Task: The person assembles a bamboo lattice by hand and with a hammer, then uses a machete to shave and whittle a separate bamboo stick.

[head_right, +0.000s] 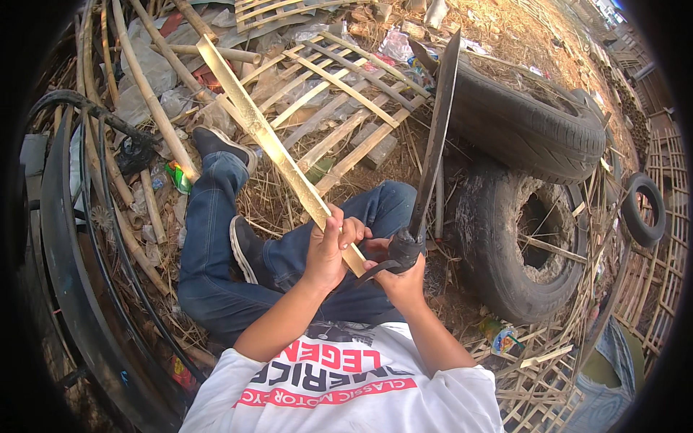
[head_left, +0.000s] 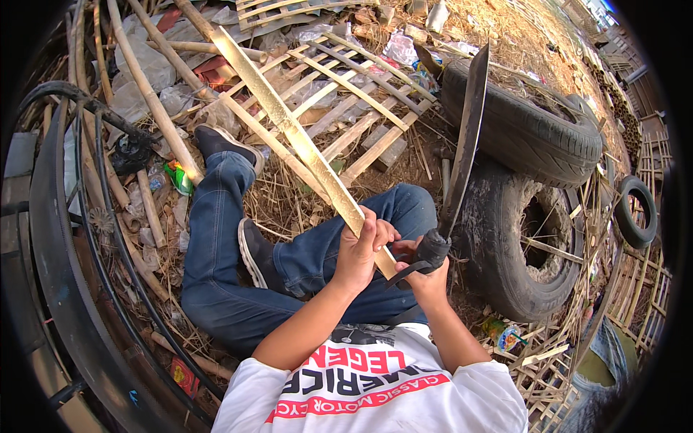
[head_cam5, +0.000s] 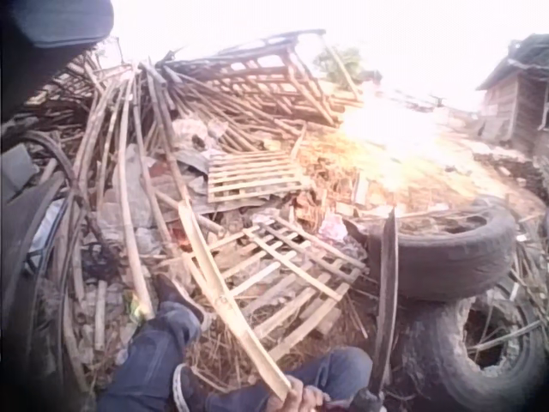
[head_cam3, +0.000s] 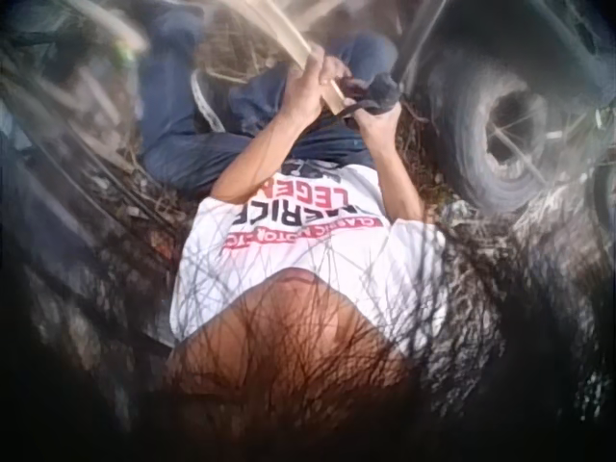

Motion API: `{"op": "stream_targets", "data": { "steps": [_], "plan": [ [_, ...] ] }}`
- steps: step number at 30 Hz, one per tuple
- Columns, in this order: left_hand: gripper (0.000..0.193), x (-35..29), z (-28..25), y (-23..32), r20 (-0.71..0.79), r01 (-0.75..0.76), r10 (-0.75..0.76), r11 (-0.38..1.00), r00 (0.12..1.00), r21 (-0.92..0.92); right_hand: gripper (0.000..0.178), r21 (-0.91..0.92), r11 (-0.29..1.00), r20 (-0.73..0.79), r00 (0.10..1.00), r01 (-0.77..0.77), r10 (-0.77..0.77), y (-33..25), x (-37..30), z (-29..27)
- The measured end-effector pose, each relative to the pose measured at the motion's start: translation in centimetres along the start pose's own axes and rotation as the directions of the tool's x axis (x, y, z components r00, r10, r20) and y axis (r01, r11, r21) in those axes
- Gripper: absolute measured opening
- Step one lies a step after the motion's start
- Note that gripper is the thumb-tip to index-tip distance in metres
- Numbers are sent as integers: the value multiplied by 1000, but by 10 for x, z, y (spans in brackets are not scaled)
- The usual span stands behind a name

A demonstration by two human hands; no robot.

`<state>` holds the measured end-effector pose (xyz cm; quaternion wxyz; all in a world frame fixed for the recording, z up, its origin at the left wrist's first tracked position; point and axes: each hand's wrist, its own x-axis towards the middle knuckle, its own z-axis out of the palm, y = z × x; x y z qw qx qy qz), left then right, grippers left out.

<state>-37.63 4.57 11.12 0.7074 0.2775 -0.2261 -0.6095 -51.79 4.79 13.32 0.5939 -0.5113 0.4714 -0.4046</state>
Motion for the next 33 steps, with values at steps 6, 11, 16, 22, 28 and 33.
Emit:
{"op": "stream_targets", "data": {
  "steps": [6, 11, 16, 22, 28, 33],
  "plan": [
    [42, -1, -2, -5, -59, -98, 102, 992, 993, 76, 38, 66, 993, 112, 990, -94, 87, -2, 0, 4],
    [60, -5, -9, -7, 9, -109, 109, 987, 994, 116, 31, -60, 994, 153, 983, -91, 100, -24, 3, 2],
    [99, 1, -56, 29, 24, -287, 394, 627, 919, 724, 36, -117, 993, 132, 991, -14, 30, -48, 16, -44],
    [96, 86, -67, 159, 564, -399, 170, -548, 808, 735, 32, -247, 969, 144, 989, 14, 22, -87, 17, -105],
    [46, 144, -58, 169, 97, -564, -676, -516, 730, 645, 34, -375, 927, 227, 967, -21, 114, -110, 28, -148],
    [35, 112, -67, 147, -69, -32, -788, -111, 612, 993, 39, -807, 519, 146, 947, 282, -286, -143, 31, -156]
  ]
}}
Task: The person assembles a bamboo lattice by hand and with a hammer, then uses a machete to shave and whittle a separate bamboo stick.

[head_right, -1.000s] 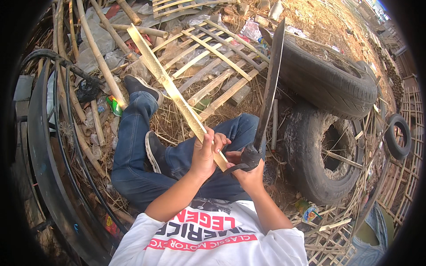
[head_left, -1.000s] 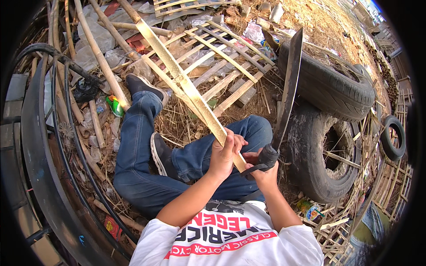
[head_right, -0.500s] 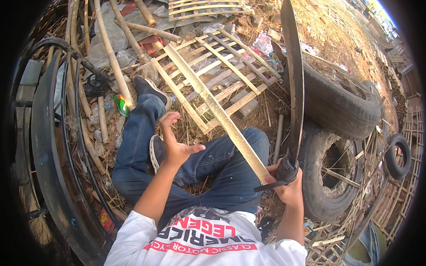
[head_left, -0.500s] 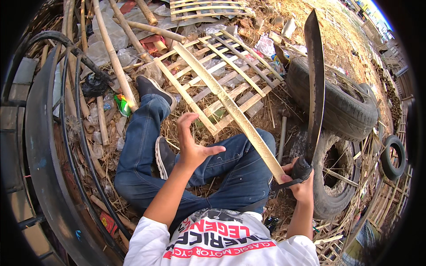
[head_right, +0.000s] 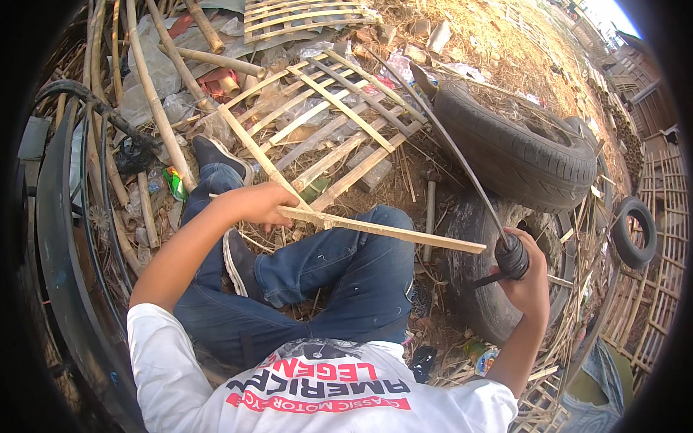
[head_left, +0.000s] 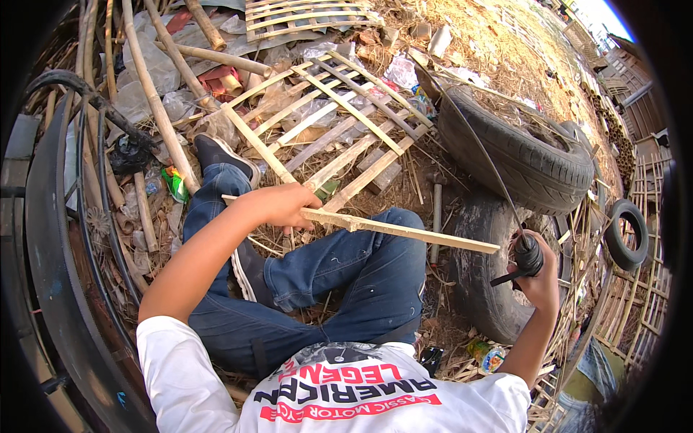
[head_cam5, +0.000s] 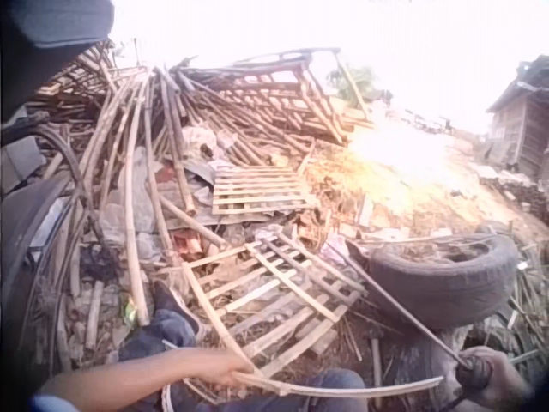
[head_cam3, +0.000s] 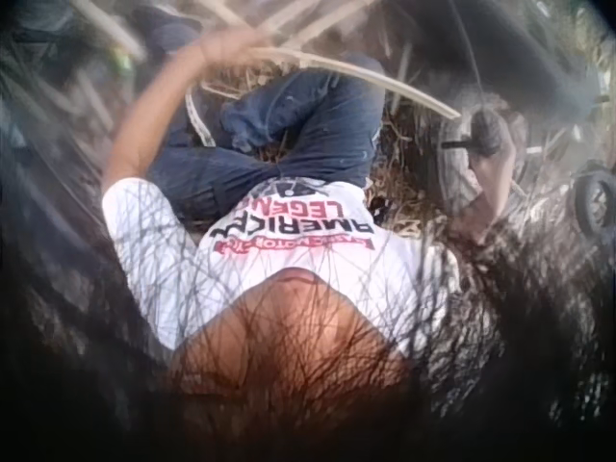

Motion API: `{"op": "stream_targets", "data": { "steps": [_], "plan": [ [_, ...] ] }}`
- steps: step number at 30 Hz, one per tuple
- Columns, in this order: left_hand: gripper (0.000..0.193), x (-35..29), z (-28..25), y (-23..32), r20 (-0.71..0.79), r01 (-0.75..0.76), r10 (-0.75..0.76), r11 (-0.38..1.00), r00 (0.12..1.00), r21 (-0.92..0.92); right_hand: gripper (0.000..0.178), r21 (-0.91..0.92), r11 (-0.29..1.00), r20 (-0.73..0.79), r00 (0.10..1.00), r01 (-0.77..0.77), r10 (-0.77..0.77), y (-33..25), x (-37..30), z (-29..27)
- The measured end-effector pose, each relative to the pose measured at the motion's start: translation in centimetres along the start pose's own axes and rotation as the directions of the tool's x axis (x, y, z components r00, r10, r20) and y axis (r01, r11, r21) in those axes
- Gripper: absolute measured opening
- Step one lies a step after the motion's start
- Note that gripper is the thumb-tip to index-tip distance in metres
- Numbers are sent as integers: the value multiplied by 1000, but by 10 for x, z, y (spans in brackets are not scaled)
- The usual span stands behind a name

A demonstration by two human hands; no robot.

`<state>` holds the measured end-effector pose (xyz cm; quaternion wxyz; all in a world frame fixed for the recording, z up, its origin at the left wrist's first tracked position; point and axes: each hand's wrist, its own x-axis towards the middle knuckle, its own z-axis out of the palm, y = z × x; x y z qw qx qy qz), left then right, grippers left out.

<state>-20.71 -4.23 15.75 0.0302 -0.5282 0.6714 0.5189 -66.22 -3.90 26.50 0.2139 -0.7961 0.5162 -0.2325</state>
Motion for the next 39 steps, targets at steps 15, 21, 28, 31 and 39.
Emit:
{"op": "stream_targets", "data": {
  "steps": [15, 21, 28, 31, 39],
  "plan": [
    [33, 12, 121, 70, -447, -477, 277, 764, 850, -434, 42, -305, 922, 79, 971, 239, -226, -36, 23, 104],
    [32, 1, 138, 79, -432, -347, 111, 781, 895, -519, 41, -371, 862, 126, 939, 345, -321, -16, 41, 96],
    [32, 4, 162, 82, -383, -346, 125, 730, 915, -589, 29, -592, 806, -71, 997, -19, -28, 32, 61, 38],
    [33, 19, 166, 88, -413, -403, 159, 678, 897, -614, 28, -531, 847, -31, 999, -8, -10, 9, 50, 48],
    [29, 3, 167, 82, -405, -376, 146, 726, 902, -576, 34, -543, 823, 45, 985, 165, -168, 7, 54, 45]
  ]
}}
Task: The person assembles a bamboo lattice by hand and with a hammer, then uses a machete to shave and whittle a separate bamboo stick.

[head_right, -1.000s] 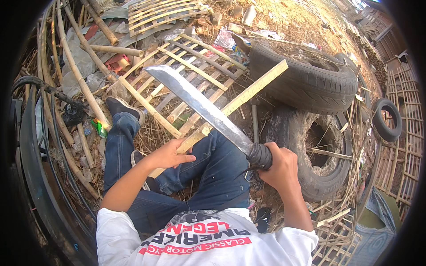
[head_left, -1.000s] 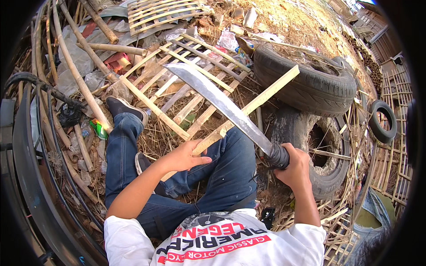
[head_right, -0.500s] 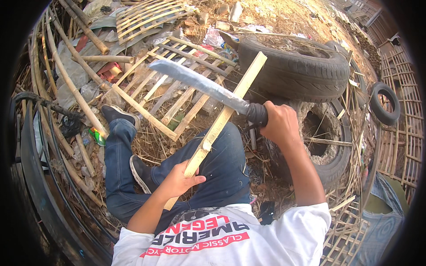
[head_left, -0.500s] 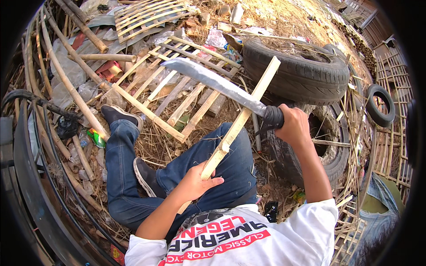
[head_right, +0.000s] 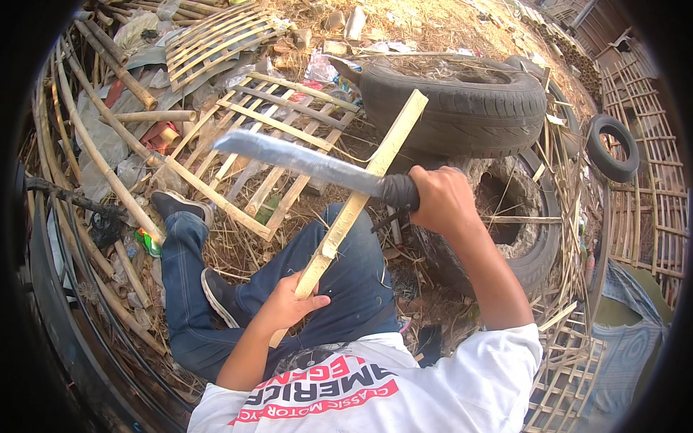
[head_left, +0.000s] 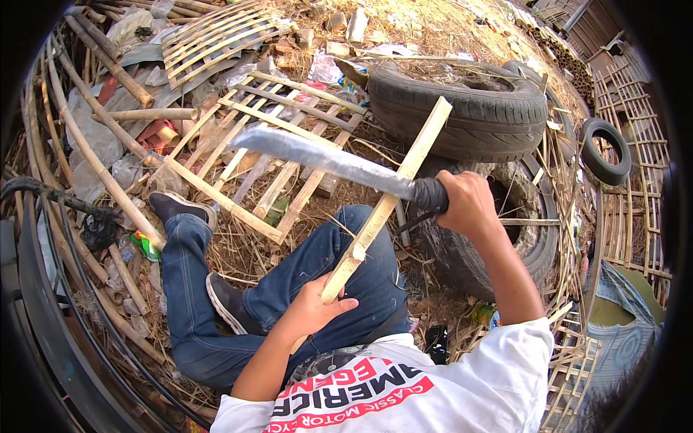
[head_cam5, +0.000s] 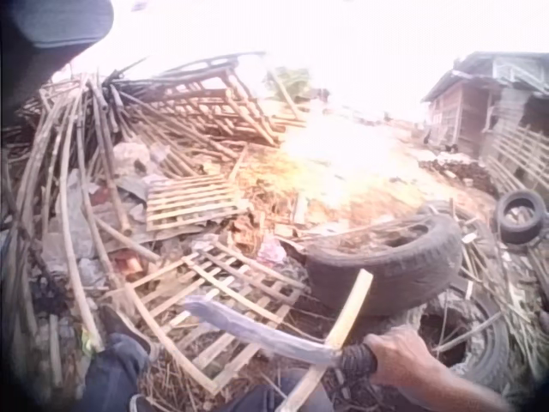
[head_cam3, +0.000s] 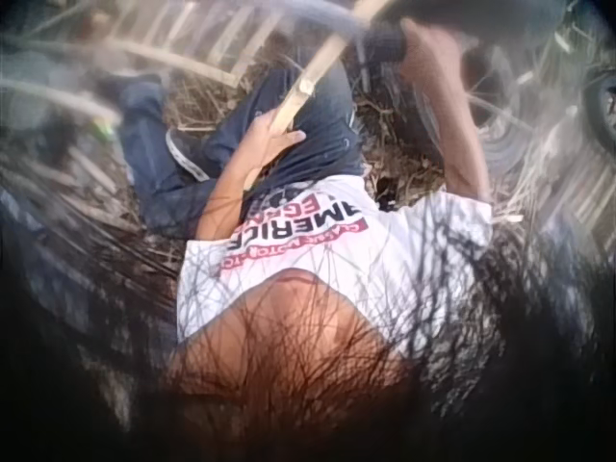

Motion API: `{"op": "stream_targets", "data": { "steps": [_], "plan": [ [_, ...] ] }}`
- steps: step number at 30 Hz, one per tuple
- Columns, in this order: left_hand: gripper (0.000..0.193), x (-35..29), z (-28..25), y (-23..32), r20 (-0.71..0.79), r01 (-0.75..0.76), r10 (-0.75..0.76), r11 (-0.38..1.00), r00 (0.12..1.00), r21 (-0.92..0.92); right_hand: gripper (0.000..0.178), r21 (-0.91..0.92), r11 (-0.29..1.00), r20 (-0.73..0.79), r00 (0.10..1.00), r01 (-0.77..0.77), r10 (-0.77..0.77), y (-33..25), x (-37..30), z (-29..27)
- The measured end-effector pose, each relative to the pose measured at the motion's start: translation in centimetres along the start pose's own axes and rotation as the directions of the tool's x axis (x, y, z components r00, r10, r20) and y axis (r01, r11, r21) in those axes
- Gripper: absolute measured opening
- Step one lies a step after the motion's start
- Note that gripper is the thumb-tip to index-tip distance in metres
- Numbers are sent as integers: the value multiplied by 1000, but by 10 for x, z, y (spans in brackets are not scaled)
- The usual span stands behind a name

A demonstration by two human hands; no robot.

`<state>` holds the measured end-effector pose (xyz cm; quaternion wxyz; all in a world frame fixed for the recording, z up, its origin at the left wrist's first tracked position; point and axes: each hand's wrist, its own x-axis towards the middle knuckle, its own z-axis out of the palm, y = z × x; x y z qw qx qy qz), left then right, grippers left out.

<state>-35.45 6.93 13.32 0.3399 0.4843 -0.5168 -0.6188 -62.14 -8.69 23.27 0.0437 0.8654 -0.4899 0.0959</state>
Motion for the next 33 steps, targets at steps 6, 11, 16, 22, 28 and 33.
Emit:
{"op": "stream_targets", "data": {
  "steps": [6, 11, 16, 22, 28, 33],
  "plan": [
    [29, 4, 1, -1, 53, 71, -72, 997, 996, 26, 24, -116, 943, -43, 950, -313, 310, 39, -7, -14],
    [30, 8, 2, -5, 90, 47, -45, 999, 995, -24, 35, -49, 998, 52, 998, 43, -40, 7, -18, -14],
    [31, -8, -30, -31, 31, 23, -22, 999, 999, -32, 20, -140, 909, -260, 900, -394, 350, 66, -5, -34],
    [36, -5, -36, -29, 142, 152, -103, 903, 985, -402, 22, 153, 856, -394, 764, -494, 511, 64, -45, -42],
    [43, 2, -29, -20, 432, 330, -89, 785, 898, -525, 43, 165, 986, -276, 958, -32, 78, -13, -59, -17],
    [54, -10, -26, -9, 535, 441, -123, 731, 836, -521, 52, 129, 967, -206, 960, 220, -191, -15, -35, -8]
  ]
}}
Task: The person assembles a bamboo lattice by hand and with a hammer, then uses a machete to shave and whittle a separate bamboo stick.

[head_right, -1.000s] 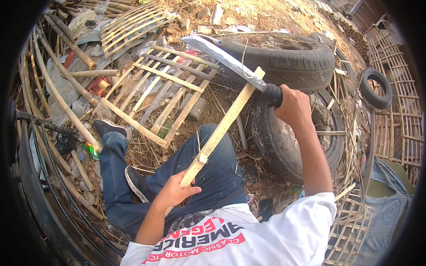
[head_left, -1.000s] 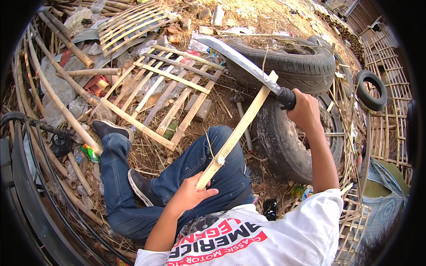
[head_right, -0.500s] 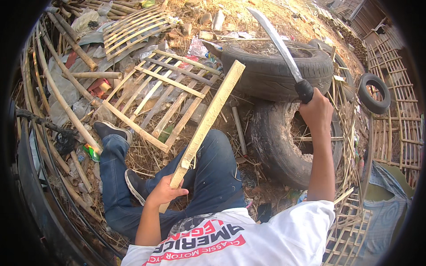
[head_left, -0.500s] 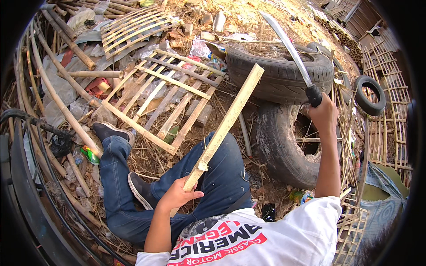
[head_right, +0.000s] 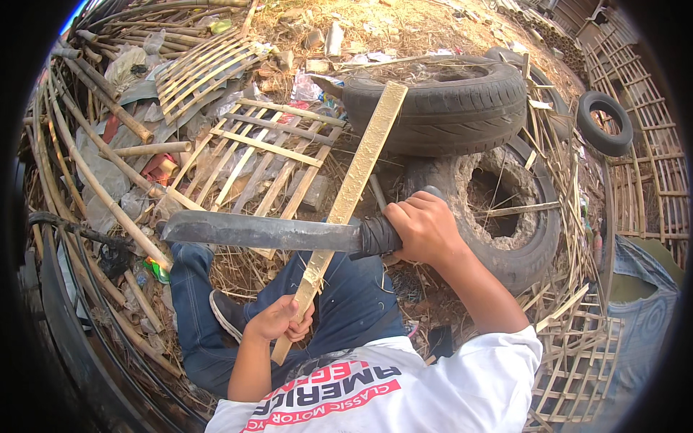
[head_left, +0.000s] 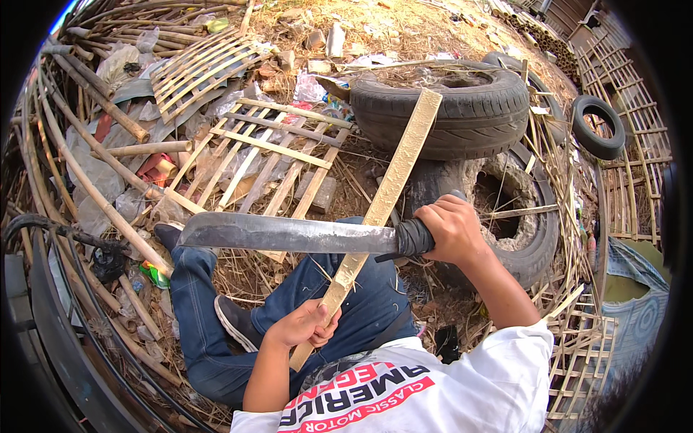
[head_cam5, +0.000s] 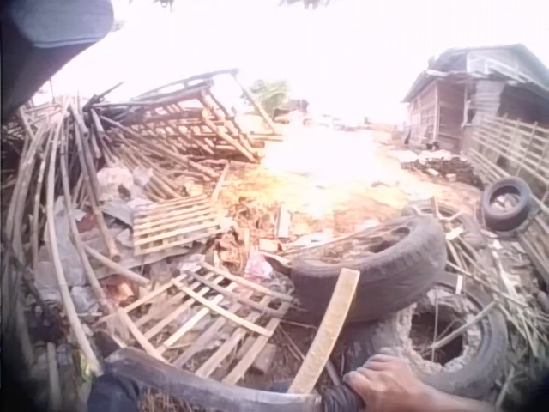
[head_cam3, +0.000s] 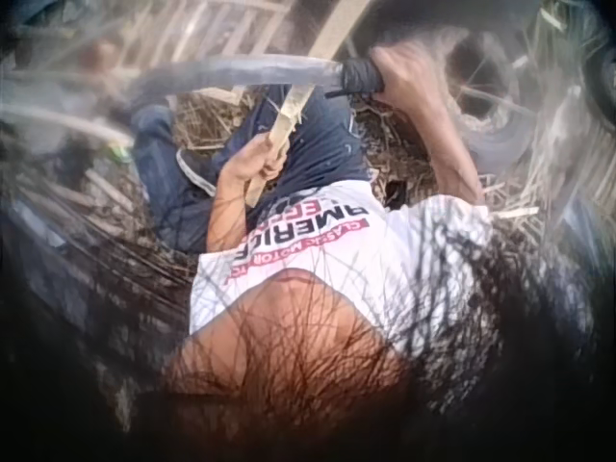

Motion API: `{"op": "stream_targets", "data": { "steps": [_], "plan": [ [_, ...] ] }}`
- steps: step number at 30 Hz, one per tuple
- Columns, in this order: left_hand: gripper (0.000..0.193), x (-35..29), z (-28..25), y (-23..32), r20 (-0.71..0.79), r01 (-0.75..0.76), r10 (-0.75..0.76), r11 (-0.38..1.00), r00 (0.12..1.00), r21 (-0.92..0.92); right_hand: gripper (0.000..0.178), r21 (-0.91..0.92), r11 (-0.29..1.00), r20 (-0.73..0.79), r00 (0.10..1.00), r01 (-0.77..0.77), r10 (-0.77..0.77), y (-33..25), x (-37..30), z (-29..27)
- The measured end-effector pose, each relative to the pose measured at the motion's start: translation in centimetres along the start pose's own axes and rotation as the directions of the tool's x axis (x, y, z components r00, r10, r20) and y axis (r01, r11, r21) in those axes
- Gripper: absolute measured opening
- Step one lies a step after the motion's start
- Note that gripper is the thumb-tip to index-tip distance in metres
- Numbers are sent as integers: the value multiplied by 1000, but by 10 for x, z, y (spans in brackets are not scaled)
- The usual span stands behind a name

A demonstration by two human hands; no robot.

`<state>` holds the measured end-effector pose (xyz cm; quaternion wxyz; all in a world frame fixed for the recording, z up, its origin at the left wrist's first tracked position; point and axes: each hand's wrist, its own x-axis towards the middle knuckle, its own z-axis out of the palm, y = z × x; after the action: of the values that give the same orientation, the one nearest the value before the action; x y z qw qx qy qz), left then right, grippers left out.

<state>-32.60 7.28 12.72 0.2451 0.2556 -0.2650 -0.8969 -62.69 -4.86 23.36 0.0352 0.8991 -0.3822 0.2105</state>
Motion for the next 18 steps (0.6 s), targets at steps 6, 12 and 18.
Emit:
{"op": "stream_targets", "data": {
  "steps": [6, 12, 18],
  "plan": [
    [51, 10, 6, 7, -45, -26, 31, 995, 999, 91, 52, -134, 989, -10, 998, -60, 59, 38, 5, -3],
    [55, 18, 10, 11, 67, 27, -29, 999, 997, 36, 50, -33, 999, 104, 995, -6, 10, -7, -12, -2],
    [59, 0, 3, -2, 1, 25, -25, 999, 1000, 46, 38, -216, 946, -95, 969, -243, 228, 57, -8, -9]
  ]
}}
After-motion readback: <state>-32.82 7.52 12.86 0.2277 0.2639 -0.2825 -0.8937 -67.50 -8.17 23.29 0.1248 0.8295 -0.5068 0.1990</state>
